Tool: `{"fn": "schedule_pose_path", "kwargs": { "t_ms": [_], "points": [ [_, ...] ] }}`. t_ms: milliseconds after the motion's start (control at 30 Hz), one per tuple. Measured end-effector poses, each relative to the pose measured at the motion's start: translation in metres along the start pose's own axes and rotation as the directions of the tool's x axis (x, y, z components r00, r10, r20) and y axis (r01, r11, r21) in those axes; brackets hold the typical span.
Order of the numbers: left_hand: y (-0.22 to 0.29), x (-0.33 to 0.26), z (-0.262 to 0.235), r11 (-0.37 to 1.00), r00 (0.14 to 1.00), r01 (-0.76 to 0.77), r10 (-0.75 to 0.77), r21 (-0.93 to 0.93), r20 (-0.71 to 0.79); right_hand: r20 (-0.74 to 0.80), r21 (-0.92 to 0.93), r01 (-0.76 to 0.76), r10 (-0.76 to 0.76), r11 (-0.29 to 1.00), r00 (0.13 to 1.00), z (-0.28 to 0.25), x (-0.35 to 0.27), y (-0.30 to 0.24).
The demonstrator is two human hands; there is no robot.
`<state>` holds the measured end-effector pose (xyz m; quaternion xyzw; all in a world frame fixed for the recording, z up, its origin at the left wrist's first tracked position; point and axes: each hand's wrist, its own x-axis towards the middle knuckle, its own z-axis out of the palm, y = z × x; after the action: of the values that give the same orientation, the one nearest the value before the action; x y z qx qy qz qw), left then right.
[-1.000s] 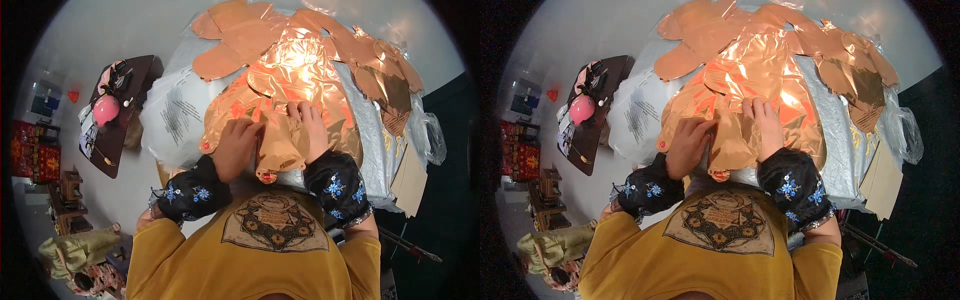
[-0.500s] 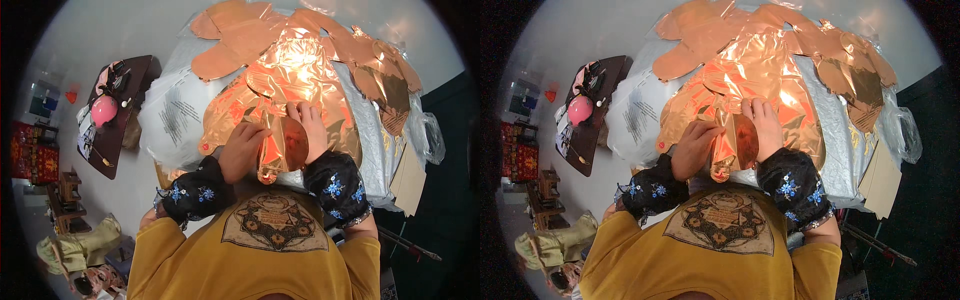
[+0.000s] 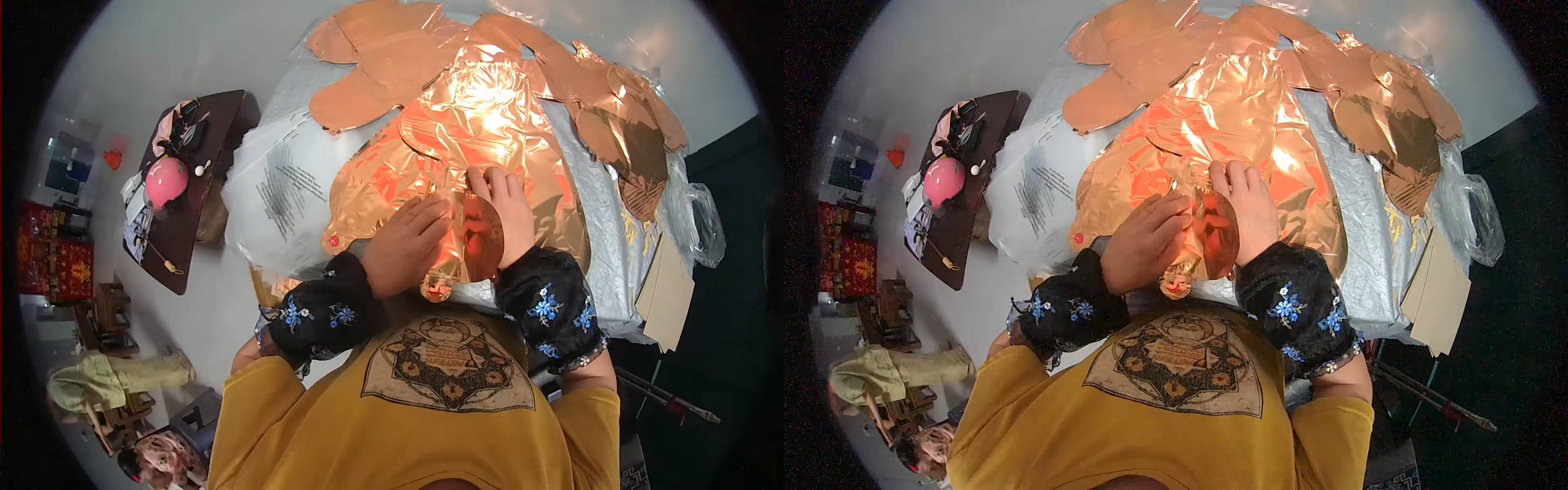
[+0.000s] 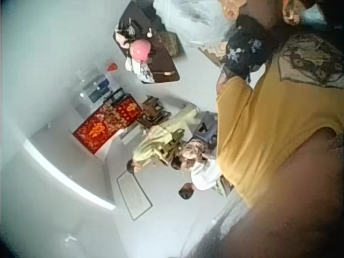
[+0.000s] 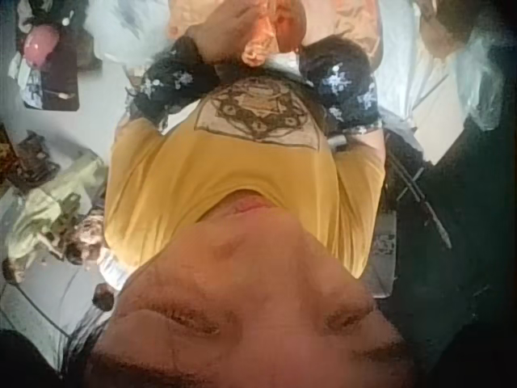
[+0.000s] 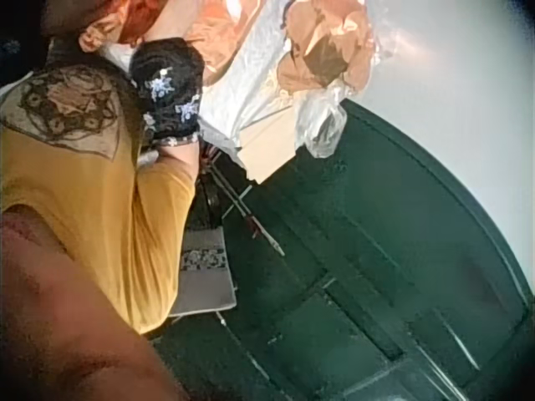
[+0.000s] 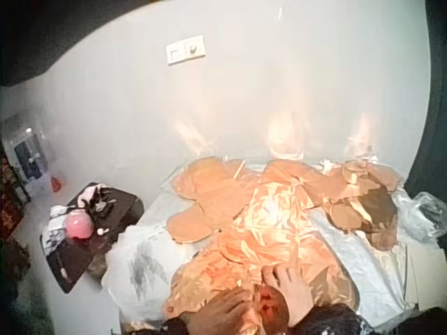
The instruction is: The person folds a foil balloon by hand, places it onto a cardboard insert, and slides them into a clear plastic packaging sleeve.
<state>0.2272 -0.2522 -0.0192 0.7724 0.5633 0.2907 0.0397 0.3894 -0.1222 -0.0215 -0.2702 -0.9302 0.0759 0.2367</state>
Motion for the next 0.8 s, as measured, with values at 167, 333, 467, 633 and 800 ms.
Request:
{"fn": "schedule_pose_path", "kwargs": {
  "t_ms": [167, 333, 467, 633, 800],
  "points": [
    [0.003, 0.001, 0.003, 1.0, 1.0, 0.002, -0.003, -0.013, -0.031, 0.053, 0.02, -0.018, 0.017, 1.0, 0.998, -0.008, -0.001, -0.001],
    [0.004, 0.005, 0.005, 0.999, 0.999, 0.004, -0.005, -0.033, -0.032, 0.044, 0.093, -0.044, 0.04, 0.995, 0.998, -0.014, -0.002, 0.016],
    [0.003, -0.002, 0.001, 1.0, 0.998, 0.007, -0.007, -0.002, -0.055, -0.068, 0.33, -0.161, 0.193, 0.93, 0.979, -0.038, 0.016, 0.014],
    [0.003, -0.002, 0.0, 1.0, 0.999, 0.018, -0.018, -0.008, -0.048, -0.156, 0.037, 0.005, 0.001, 0.999, 0.988, -0.033, 0.013, -0.024],
    [0.005, 0.0, 0.002, 1.0, 0.998, -0.003, 0.002, -0.012, -0.056, -0.075, -0.064, 0.04, -0.045, 0.997, 0.996, -0.004, 0.005, -0.015]
  ]
}}
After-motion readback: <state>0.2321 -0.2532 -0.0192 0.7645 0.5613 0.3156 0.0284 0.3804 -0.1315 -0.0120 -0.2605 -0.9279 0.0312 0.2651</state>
